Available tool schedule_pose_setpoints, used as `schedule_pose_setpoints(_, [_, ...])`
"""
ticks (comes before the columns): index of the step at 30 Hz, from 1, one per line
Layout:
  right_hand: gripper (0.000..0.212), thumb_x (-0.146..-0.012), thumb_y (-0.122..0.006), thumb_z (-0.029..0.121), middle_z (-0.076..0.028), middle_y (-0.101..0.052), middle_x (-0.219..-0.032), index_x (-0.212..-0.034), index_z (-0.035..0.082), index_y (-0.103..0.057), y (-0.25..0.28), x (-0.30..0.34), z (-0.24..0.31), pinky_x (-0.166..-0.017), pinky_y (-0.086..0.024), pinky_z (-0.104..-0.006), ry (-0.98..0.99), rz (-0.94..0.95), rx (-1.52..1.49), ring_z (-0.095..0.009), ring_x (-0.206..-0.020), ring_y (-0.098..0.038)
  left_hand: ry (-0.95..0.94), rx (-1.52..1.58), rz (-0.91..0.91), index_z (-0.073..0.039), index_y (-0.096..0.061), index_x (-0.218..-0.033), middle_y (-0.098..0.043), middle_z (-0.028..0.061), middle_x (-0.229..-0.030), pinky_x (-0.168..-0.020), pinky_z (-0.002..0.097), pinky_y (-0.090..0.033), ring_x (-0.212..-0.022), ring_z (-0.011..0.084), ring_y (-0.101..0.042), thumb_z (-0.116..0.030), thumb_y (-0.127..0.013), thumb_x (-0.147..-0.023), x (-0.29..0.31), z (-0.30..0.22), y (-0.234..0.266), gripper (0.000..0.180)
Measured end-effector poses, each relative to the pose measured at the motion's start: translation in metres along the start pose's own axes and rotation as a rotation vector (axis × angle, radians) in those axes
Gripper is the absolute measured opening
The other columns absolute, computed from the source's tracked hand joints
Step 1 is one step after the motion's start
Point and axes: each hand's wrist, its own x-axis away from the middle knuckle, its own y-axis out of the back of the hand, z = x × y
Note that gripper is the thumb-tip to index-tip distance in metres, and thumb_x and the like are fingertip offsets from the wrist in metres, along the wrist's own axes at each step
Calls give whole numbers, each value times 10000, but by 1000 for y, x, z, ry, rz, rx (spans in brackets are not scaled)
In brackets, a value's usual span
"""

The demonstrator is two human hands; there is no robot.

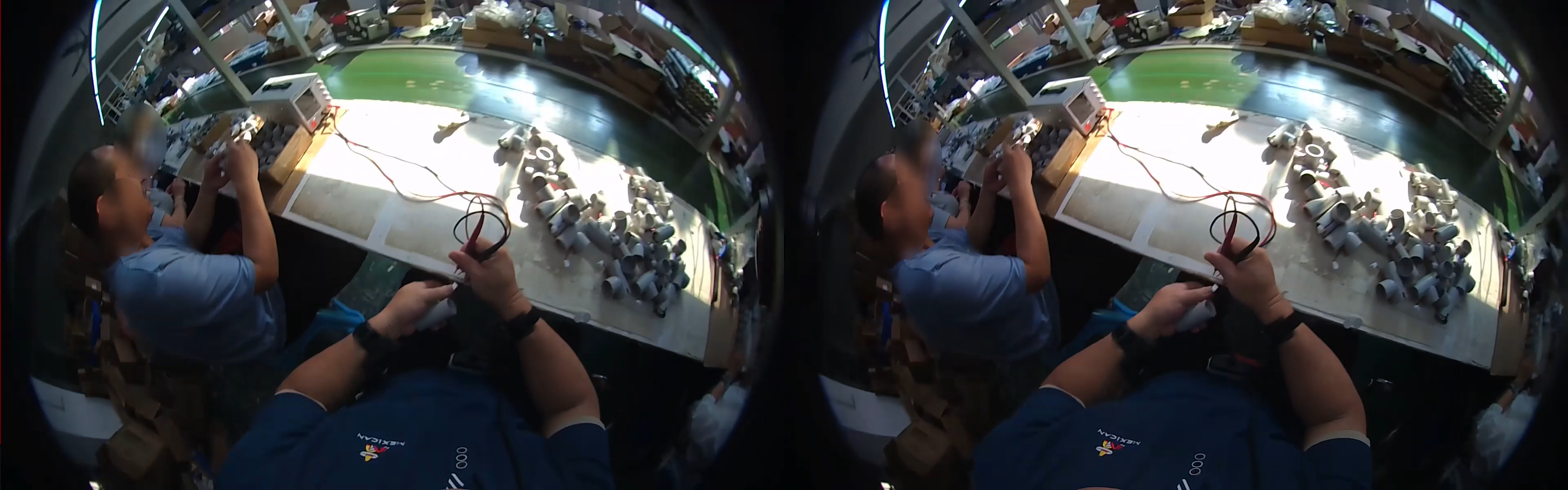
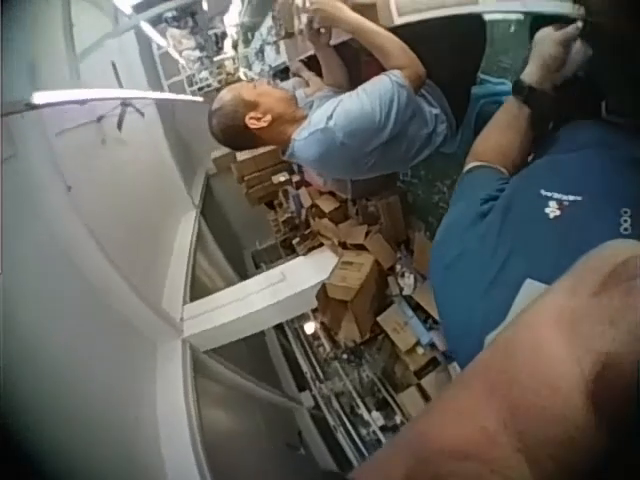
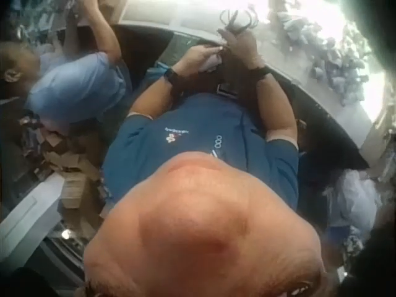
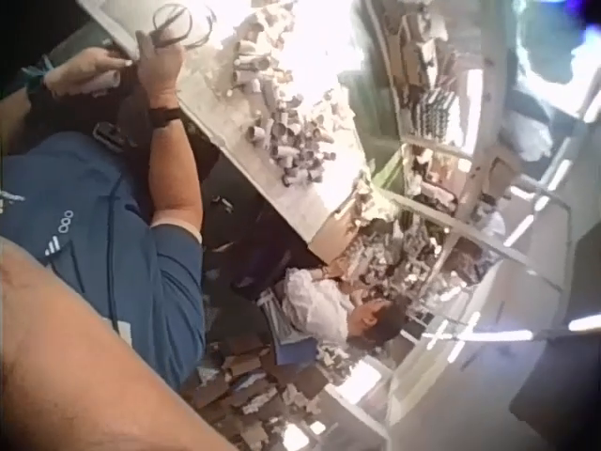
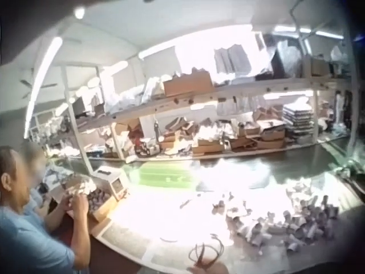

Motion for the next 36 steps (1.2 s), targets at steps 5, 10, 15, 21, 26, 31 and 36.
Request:
schedule_pose_setpoints(5, [206, -961, -754, 233, -12, -675, -736, -893, 52, -688, 54, 41, 2, -600, -498, -281, -272, 150, -102, -95, -664, -635, 127, 880, 293, -68, -637, -1255, -718, 149, -1101, -835, 517, -600, -985, 371, -700, -271, -547, -1041, 72, 1, 37, 308])
schedule_pose_setpoints(10, [229, -967, -751, 240, -14, -674, -748, -864, 54, -668, 101, 53, -27, -650, -498, -303, -63, 9, 140, -104, -702, -626, -361, 429, 162, -42, -534, -1359, -659, 209, -1171, -814, 518, -609, -979, 388, -697, -111, -642, -919, 91, -108, -47, 458])
schedule_pose_setpoints(15, [217, -980, -737, 239, -2, -644, -729, -879, 58, -675, 127, 61, -45, -657, -487, -315, -41, -11, 104, -92, -698, -585, -467, 76, 194, -23, -524, -1348, -634, 195, -1163, -780, 462, -616, -949, 364, -705, -38, -650, -893, 65, -189, -152, 472])
schedule_pose_setpoints(21, [238, -975, -742, 272, -13, -601, -719, -902, 56, -675, 157, 47, -54, -650, -455, -337, -46, 57, -135, -111, -682, -511, -968, -480, 322, -58, -557, -1335, -648, 114, -1173, -823, 343, -601, -1009, 219, -705, 47, -731, -872, -44, -320, -263, 506])
schedule_pose_setpoints(26, [251, -965, -751, 264, -67, -599, -717, -890, 49, -647, 178, 29, -68, -641, -458, -362, -112, 146, -204, -136, -678, -507, -1372, -775, 186, -61, -563, -1346, -652, 114, -1192, -850, 309, -581, -1012, 193, -707, -22, -732, -917, -119, -426, -389, 462])
schedule_pose_setpoints(31, [240, -945, -752, 226, -134, -576, -738, -890, 37, -614, 207, 32, -66, -657, -471, -402, 231, 137, 20, -207, -673, -534, -1722, -870, 84, -72, -560, -1367, -648, 131, -1256, -921, 318, -582, -1056, 204, -717, -81, -725, -956, -183, -526, -494, 443])
schedule_pose_setpoints(36, [232, -931, -751, 204, -140, -577, -751, -881, 39, -595, 252, 31, -54, -661, -479, -410, 6, 204, -208, -274, -684, -580, -1603, -788, -131, -44, -599, -1334, -754, 152, -1002, -737, 401, -560, -844, 269, -720, -293, -725, -905, -223, -625, -631, 512])
